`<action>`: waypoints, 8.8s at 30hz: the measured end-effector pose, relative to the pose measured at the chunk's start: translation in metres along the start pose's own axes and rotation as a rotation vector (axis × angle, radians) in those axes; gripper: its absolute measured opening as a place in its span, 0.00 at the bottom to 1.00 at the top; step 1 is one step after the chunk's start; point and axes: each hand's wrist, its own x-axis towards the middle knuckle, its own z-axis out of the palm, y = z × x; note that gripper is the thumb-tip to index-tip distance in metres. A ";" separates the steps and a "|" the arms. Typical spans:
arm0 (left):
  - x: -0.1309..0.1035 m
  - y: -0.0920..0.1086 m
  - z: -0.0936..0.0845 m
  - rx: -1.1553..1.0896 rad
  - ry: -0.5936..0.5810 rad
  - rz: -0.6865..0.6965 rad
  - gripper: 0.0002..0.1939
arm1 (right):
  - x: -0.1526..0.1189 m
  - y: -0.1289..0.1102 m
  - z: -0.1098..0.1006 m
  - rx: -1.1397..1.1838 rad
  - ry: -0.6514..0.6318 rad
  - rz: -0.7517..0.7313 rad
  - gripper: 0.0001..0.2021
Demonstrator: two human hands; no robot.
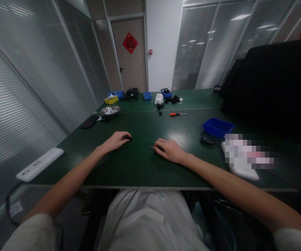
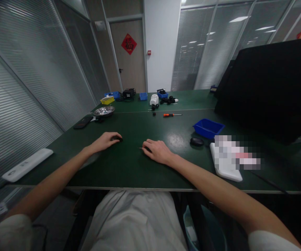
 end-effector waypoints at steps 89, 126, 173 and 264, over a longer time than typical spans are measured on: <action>0.018 0.074 0.064 -0.224 0.083 0.200 0.12 | 0.000 0.002 0.001 -0.032 0.029 0.032 0.10; 0.025 0.066 0.067 -0.339 0.170 0.077 0.13 | 0.001 -0.005 0.004 -0.072 -0.007 -0.007 0.13; -0.115 -0.144 -0.097 0.595 0.408 -0.636 0.12 | -0.001 0.002 0.001 0.014 0.021 -0.005 0.13; 0.034 0.059 0.068 -0.152 0.124 0.159 0.12 | 0.000 -0.007 -0.003 -0.021 -0.004 -0.045 0.13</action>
